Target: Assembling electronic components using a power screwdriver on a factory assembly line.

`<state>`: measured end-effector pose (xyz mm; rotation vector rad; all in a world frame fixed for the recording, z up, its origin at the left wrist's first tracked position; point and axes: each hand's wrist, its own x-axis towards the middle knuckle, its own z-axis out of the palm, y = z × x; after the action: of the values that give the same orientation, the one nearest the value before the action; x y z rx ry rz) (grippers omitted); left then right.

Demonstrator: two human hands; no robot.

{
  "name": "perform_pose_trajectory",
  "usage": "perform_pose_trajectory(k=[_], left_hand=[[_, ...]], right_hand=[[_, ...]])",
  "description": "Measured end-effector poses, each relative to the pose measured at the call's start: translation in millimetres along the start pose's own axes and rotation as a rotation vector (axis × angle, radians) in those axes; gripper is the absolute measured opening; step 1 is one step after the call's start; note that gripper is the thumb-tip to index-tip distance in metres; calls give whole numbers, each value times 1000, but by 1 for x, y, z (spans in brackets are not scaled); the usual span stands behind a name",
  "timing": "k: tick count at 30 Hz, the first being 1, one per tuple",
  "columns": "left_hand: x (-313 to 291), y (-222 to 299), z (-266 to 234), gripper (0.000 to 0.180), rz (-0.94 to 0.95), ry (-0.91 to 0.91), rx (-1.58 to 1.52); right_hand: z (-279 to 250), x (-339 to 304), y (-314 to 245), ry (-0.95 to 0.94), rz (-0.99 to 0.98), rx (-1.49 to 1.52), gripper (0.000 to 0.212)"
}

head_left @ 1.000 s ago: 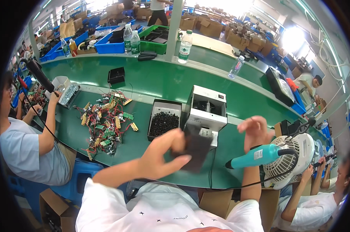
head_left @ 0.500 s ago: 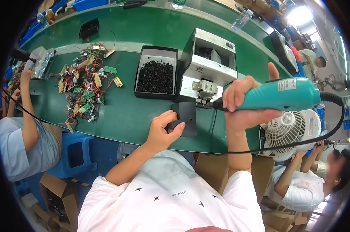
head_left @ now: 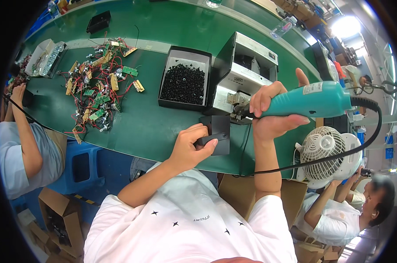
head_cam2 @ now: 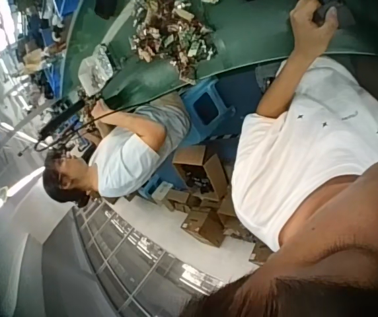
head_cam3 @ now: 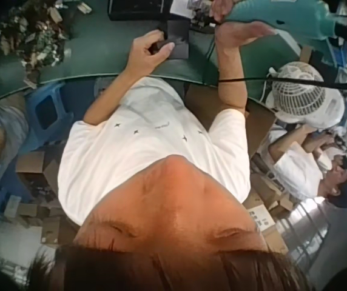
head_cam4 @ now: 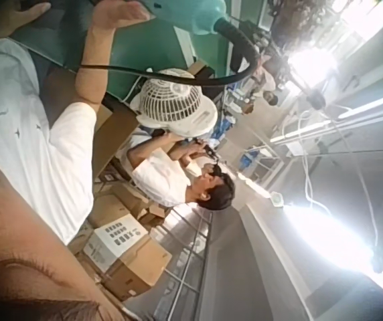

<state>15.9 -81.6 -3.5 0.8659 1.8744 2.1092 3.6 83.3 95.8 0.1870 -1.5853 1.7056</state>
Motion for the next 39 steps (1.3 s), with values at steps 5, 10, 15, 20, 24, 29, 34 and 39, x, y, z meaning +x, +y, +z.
perform_pose_trajectory(k=[5, 10, 15, 20, 24, 29, 34, 39], left_hand=[[2, 3, 0, 15, -30, 6, 2], [1, 0, 0, 16, -5, -2, 11], [1, 0, 0, 16, -8, 4, 5], [1, 1, 0, 16, -17, 3, 14], [2, 4, 0, 16, -31, 7, -2], [1, 2, 0, 15, -30, -1, 1], [1, 3, 2, 17, -23, 23, -7], [-5, -4, -6, 20, -58, -60, 55]], right_hand=[[2, 0, -19, -97, 265, 142, 96], [10, -9, -47, -71, 93, 439, 110], [13, -15, -43, -91, 159, 411, 109], [12, -14, -38, -77, 172, 420, 110], [14, -17, -36, -82, 179, 430, 109], [17, -18, -34, -134, 199, 446, 107], [23, -22, -35, -134, 196, 304, 96], [24, -23, -34, -154, 207, 350, 95]])
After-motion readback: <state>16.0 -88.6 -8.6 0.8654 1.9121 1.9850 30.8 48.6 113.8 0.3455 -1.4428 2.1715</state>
